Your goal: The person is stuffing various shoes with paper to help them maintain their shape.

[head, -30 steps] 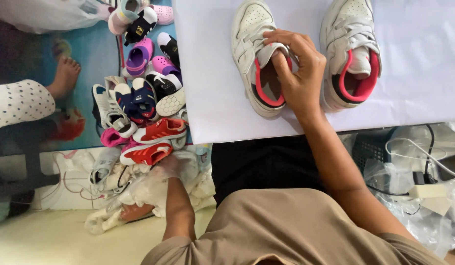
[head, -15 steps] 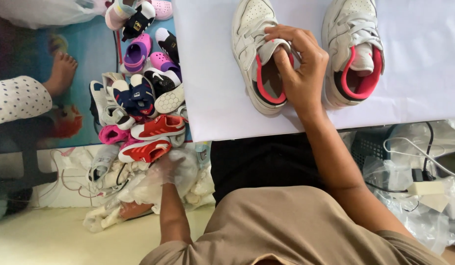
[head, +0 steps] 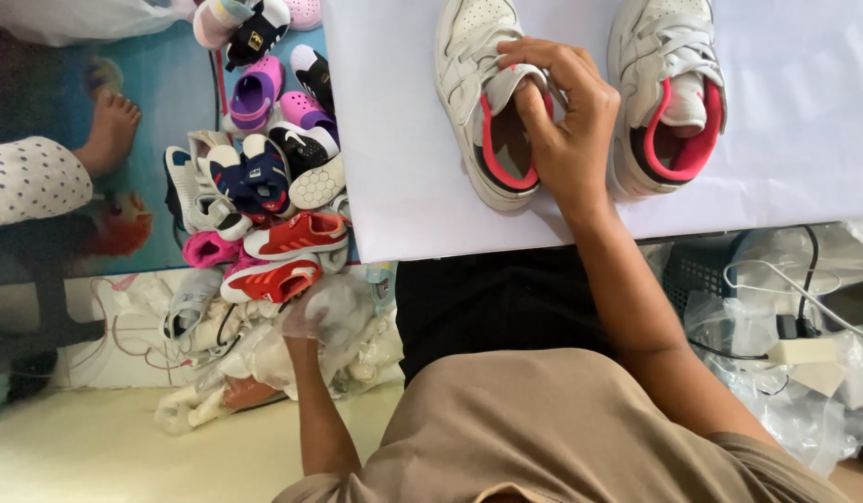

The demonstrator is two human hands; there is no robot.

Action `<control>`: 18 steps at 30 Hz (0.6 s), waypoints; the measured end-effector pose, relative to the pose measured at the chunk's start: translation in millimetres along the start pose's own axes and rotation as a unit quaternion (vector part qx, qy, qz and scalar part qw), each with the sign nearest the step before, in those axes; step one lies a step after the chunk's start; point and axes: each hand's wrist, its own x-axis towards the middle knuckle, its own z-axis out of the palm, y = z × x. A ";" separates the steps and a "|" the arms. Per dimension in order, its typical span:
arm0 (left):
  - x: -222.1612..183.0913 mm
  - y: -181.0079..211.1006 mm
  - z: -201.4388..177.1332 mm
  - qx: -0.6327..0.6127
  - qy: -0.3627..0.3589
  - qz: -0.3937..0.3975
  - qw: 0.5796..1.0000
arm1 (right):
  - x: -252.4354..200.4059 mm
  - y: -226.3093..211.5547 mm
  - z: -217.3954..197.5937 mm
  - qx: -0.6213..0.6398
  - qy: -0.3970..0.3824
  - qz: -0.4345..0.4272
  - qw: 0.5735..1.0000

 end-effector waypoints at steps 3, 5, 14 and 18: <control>-25.0 0.6 -31.5 -0.084 0.046 -0.105 0.990 | 0.7 -0.8 -1.8 -0.002 -0.005 -0.006 1.000; -47.1 9.7 -64.8 -0.147 0.064 -0.213 0.964 | -0.9 -0.3 -2.4 -0.002 -0.009 -0.005 1.000; -152.0 252.0 -234.1 -0.083 0.093 -0.169 0.978 | -1.3 11.6 -13.2 0.083 -0.043 0.014 0.996; -129.7 349.0 -194.5 -0.251 0.126 0.143 0.949 | -3.2 18.0 -19.8 0.098 -0.067 0.031 0.992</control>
